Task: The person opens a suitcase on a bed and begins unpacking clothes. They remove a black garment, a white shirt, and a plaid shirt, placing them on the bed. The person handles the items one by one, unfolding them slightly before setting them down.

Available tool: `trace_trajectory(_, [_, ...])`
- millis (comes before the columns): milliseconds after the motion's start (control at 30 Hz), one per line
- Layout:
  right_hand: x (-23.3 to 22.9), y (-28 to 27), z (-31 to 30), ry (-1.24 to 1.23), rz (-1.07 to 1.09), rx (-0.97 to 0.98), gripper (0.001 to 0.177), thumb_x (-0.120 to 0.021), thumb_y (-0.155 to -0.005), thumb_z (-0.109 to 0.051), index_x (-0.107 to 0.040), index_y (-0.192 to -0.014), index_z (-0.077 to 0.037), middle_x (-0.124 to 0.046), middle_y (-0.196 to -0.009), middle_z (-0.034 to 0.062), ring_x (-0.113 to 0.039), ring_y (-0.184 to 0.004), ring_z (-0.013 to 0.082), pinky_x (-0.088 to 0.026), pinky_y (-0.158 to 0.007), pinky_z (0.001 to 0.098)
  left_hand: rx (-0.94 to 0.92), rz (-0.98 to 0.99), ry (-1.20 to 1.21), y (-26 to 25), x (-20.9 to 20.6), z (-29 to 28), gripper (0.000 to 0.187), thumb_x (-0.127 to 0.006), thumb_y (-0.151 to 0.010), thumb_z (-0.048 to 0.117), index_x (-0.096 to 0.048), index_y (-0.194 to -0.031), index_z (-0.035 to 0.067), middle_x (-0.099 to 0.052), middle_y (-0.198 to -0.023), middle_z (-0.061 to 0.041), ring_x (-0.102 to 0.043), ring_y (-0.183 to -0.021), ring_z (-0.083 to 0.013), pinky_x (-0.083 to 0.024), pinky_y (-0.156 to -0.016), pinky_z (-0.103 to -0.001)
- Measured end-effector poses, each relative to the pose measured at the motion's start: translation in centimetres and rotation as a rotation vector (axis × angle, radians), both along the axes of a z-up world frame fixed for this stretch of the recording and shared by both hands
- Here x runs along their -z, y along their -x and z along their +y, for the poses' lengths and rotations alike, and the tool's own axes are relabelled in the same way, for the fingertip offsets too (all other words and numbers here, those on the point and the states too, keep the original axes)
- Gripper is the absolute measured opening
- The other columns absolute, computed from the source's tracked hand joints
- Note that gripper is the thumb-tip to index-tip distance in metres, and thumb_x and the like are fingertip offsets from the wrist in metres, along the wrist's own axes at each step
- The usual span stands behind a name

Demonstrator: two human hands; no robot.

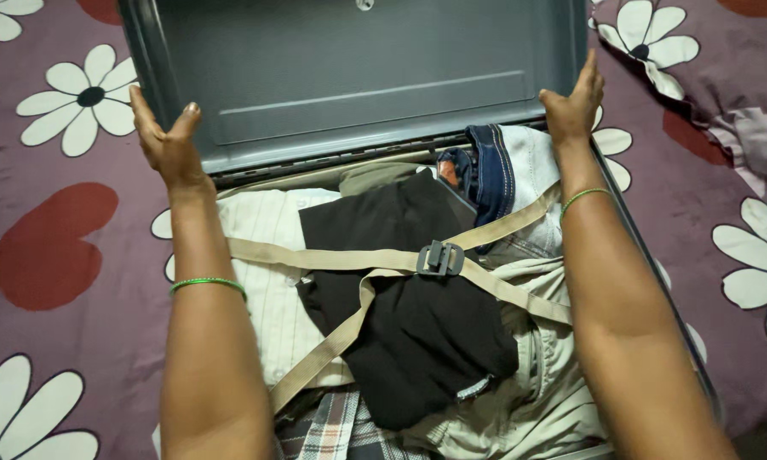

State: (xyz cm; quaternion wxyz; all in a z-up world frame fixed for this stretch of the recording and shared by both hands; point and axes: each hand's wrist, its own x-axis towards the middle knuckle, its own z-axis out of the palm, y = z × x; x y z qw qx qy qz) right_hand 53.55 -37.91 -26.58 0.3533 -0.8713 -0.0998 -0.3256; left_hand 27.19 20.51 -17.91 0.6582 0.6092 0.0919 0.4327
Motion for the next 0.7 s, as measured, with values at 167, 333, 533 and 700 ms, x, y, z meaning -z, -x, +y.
trace_trajectory(167, [-1.0,1.0,1.0,0.028,0.097,0.066,0.095,-0.082,-0.086,-0.028,-0.031,-0.162,-0.001,-0.047,-0.148,0.0258,-0.045,-0.138,0.0440,-0.037,-0.119,0.0479,-0.182,0.388,-0.135,-0.1,-0.8,-0.5,0.099,-0.079,-0.080,0.031,-0.029,-0.163,0.007,-0.031,-0.169,-0.015,-0.027,-0.159,-0.0321,-0.018,-0.130,-0.045])
trace_trajectory(333, [-2.2,2.4,2.2,0.087,0.135,0.096,0.088,-0.081,-0.085,-0.033,-0.041,-0.157,-0.001,-0.047,-0.145,0.0278,-0.045,-0.135,0.0445,-0.038,-0.115,0.0494,-0.254,0.655,-0.244,-1.0,-1.1,0.0,0.105,-0.082,-0.079,0.048,-0.029,-0.160,0.006,-0.036,-0.160,-0.020,-0.025,-0.152,-0.0371,-0.010,-0.123,-0.050])
trace_trajectory(533, [-4.0,4.9,3.8,0.165,0.162,0.133,0.082,-0.077,-0.087,-0.036,-0.046,-0.157,-0.007,-0.047,-0.147,0.0265,-0.042,-0.138,0.0436,-0.035,-0.117,0.0504,-0.318,0.758,-0.338,-1.9,0.1,0.9,0.111,-0.080,-0.077,0.060,-0.031,-0.159,0.005,-0.045,-0.153,-0.022,-0.037,-0.146,-0.0365,-0.014,-0.123,-0.051])
trace_trajectory(700, [-5.0,6.6,4.9,0.291,0.215,0.166,0.081,-0.072,-0.089,-0.039,-0.042,-0.158,-0.008,-0.032,-0.155,0.0318,-0.026,-0.145,0.0487,-0.024,-0.114,0.0610,-0.380,0.790,-0.533,-2.8,2.0,1.3,0.114,-0.078,-0.084,0.066,-0.025,-0.160,0.000,-0.037,-0.157,-0.026,-0.029,-0.148,-0.0413,-0.011,-0.122,-0.055])
